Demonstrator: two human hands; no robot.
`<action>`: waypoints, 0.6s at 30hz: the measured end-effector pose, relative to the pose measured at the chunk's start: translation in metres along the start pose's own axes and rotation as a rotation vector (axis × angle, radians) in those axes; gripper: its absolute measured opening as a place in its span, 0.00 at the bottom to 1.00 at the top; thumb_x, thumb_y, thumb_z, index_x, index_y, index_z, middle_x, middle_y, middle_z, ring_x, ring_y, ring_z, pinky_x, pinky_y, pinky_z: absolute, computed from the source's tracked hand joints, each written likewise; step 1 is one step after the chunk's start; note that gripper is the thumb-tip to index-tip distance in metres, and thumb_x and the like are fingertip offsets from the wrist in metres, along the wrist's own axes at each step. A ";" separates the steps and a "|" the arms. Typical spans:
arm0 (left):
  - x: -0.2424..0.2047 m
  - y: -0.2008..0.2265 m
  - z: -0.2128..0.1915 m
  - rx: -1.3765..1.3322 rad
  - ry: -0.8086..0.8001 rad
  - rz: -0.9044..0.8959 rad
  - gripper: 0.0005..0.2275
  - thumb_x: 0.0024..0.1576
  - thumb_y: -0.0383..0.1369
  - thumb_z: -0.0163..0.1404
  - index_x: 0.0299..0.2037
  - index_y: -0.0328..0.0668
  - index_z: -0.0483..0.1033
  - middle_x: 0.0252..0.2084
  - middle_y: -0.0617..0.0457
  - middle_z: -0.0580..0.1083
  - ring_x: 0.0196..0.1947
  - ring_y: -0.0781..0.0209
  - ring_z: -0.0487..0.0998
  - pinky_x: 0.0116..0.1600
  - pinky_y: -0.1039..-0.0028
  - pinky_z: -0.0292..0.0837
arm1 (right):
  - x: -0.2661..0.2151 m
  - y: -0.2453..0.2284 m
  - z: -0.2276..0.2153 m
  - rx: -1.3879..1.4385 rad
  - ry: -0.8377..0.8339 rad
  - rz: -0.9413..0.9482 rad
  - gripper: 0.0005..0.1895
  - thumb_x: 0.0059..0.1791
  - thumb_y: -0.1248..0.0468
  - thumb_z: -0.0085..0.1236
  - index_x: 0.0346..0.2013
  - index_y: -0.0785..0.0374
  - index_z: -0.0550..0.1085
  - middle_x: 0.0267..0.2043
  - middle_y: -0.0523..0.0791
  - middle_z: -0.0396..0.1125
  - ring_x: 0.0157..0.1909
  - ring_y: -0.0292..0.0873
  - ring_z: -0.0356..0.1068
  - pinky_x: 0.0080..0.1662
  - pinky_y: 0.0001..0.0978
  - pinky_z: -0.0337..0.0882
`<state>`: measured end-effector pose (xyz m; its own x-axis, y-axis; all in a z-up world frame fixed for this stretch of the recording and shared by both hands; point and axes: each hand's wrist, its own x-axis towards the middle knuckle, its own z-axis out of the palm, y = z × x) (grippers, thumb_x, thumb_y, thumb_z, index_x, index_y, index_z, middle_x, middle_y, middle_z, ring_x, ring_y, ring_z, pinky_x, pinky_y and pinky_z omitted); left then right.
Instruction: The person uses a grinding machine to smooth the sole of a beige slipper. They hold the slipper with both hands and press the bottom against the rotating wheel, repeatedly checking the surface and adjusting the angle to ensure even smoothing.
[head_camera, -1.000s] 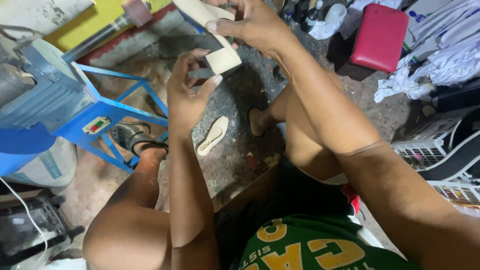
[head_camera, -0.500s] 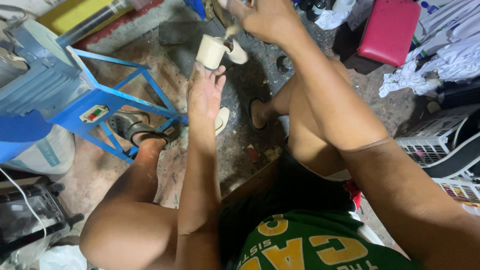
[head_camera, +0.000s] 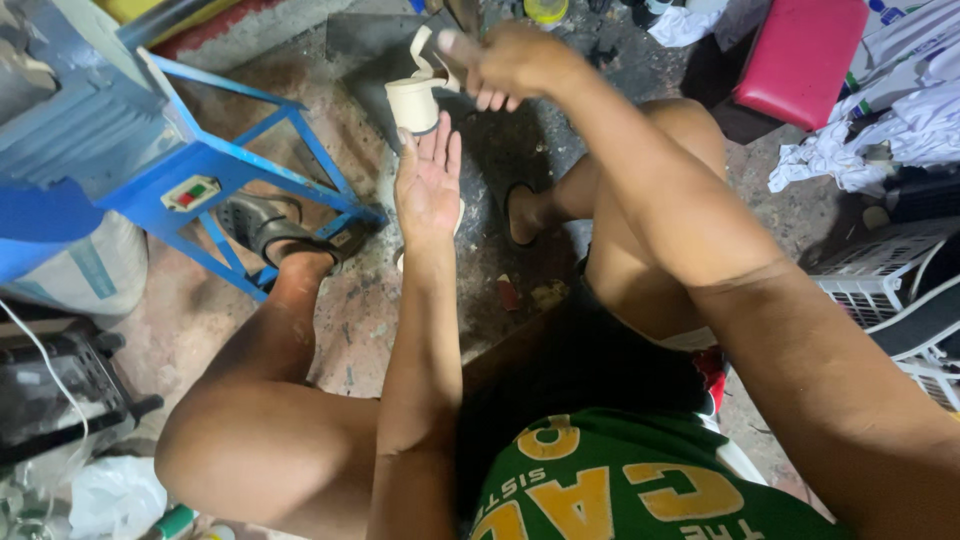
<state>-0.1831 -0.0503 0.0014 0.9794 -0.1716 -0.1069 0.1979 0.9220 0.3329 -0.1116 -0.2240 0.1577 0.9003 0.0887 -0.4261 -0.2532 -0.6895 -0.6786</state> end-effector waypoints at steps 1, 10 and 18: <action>-0.003 0.000 -0.005 -0.009 -0.004 0.006 0.26 0.67 0.42 0.47 0.71 0.36 0.59 0.71 0.43 0.65 0.73 0.48 0.63 0.76 0.57 0.57 | 0.008 0.002 0.013 -0.011 -0.071 0.074 0.39 0.56 0.33 0.38 0.39 0.65 0.80 0.38 0.50 0.78 0.34 0.40 0.78 0.35 0.31 0.77; -0.012 0.018 -0.021 0.264 -0.104 0.006 0.21 0.69 0.34 0.47 0.69 0.34 0.61 0.64 0.40 0.70 0.65 0.48 0.72 0.72 0.52 0.65 | 0.041 0.030 0.086 0.804 -0.300 -0.086 0.29 0.48 0.40 0.56 0.54 0.57 0.72 0.50 0.45 0.73 0.48 0.42 0.72 0.48 0.39 0.75; -0.013 0.034 0.028 0.862 -0.022 0.426 0.25 0.59 0.20 0.58 0.64 0.36 0.62 0.52 0.49 0.77 0.53 0.60 0.80 0.60 0.70 0.77 | 0.061 0.033 0.100 0.991 -0.278 -0.069 0.25 0.53 0.46 0.60 0.55 0.61 0.74 0.48 0.45 0.71 0.40 0.39 0.63 0.42 0.32 0.68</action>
<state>-0.1877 -0.0266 0.0405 0.9750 0.1038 0.1967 -0.2205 0.3382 0.9149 -0.1004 -0.1690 0.0496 0.8422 0.3555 -0.4053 -0.4955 0.2145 -0.8417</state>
